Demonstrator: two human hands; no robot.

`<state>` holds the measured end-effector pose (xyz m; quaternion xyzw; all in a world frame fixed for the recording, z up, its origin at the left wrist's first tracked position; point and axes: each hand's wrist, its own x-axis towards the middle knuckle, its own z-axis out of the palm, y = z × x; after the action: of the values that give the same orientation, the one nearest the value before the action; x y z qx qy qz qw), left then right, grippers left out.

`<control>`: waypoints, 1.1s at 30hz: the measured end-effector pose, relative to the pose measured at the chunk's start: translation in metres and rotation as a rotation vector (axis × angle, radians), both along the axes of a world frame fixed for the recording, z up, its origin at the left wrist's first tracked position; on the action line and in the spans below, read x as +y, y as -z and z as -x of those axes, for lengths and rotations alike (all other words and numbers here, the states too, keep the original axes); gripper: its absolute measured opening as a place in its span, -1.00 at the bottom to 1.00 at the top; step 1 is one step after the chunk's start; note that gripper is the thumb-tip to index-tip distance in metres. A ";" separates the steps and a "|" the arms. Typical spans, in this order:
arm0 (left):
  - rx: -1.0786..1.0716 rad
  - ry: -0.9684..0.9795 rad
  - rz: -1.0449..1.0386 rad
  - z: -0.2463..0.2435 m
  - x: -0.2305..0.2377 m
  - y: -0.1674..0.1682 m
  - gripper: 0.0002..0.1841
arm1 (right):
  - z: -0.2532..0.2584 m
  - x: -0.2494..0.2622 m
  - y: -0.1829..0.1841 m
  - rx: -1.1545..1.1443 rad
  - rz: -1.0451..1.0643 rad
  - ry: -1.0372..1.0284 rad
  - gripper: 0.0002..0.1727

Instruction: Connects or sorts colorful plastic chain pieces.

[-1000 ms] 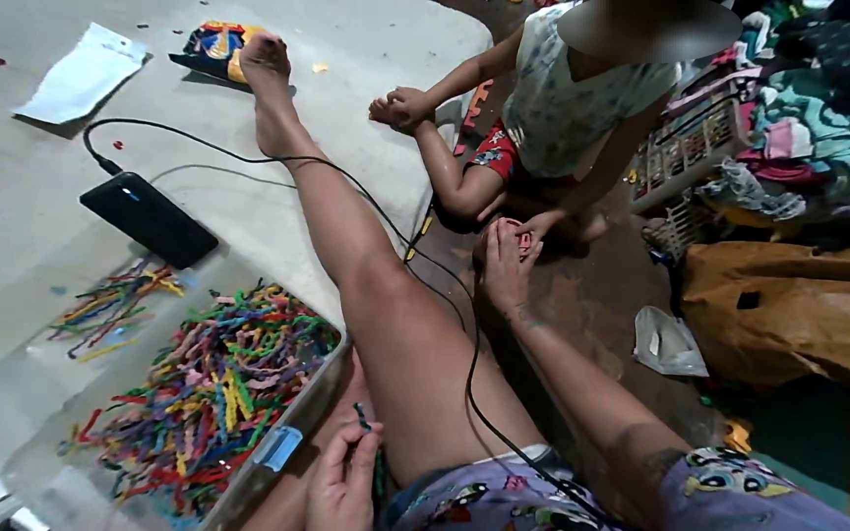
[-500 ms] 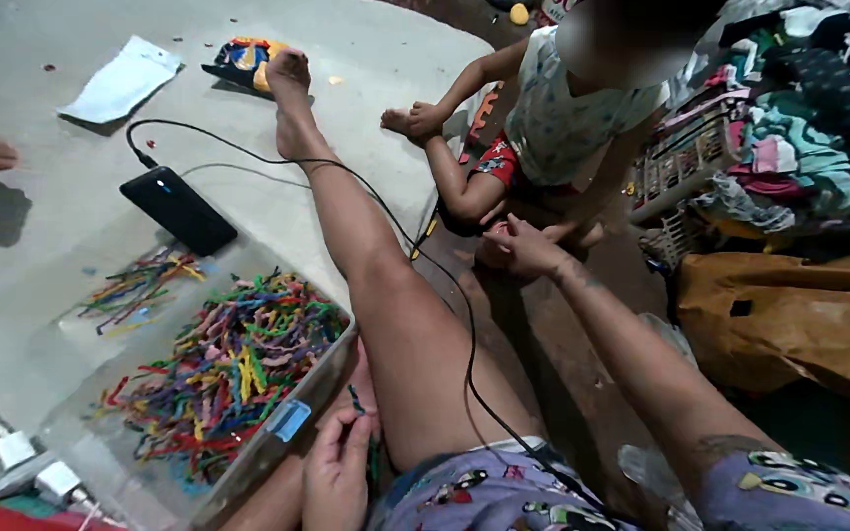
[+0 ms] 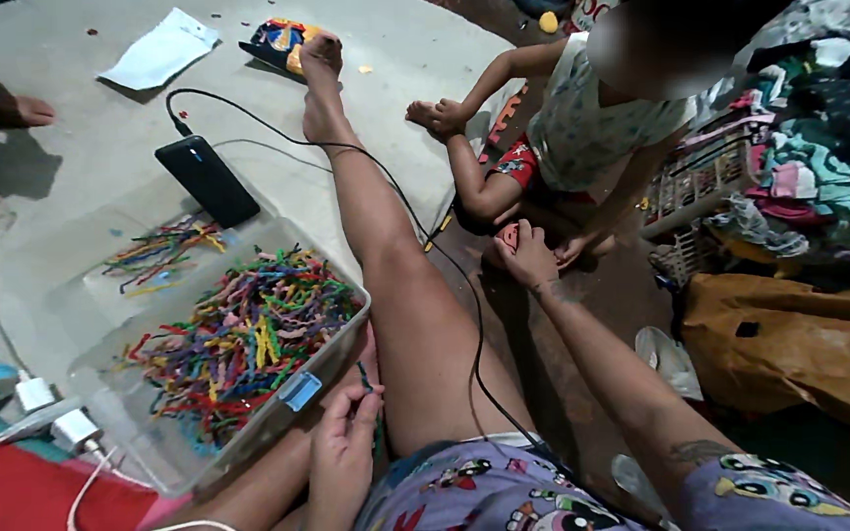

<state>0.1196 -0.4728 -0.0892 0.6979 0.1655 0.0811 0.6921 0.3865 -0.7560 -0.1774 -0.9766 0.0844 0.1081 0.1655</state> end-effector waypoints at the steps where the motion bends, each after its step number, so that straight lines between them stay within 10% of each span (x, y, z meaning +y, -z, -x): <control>1: -0.006 0.006 0.000 0.001 0.000 0.001 -0.85 | 0.001 0.001 0.003 -0.025 0.019 -0.002 -0.11; 18: 0.035 0.042 0.029 0.003 -0.006 0.011 -0.86 | 0.050 0.052 0.022 -0.296 -0.060 -0.220 -0.33; 28: -0.146 0.016 0.102 0.006 0.004 -0.005 -0.84 | 0.055 0.062 0.025 -0.334 -0.815 0.116 -0.39; 33: -0.518 0.045 0.079 0.009 0.012 -0.082 -0.88 | 0.046 0.042 0.038 -0.219 -0.960 0.365 -0.37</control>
<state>0.1107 -0.4603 -0.0074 0.6299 -0.0298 0.2353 0.7396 0.3409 -0.7138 -0.2151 -0.7659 0.1764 0.0014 0.6183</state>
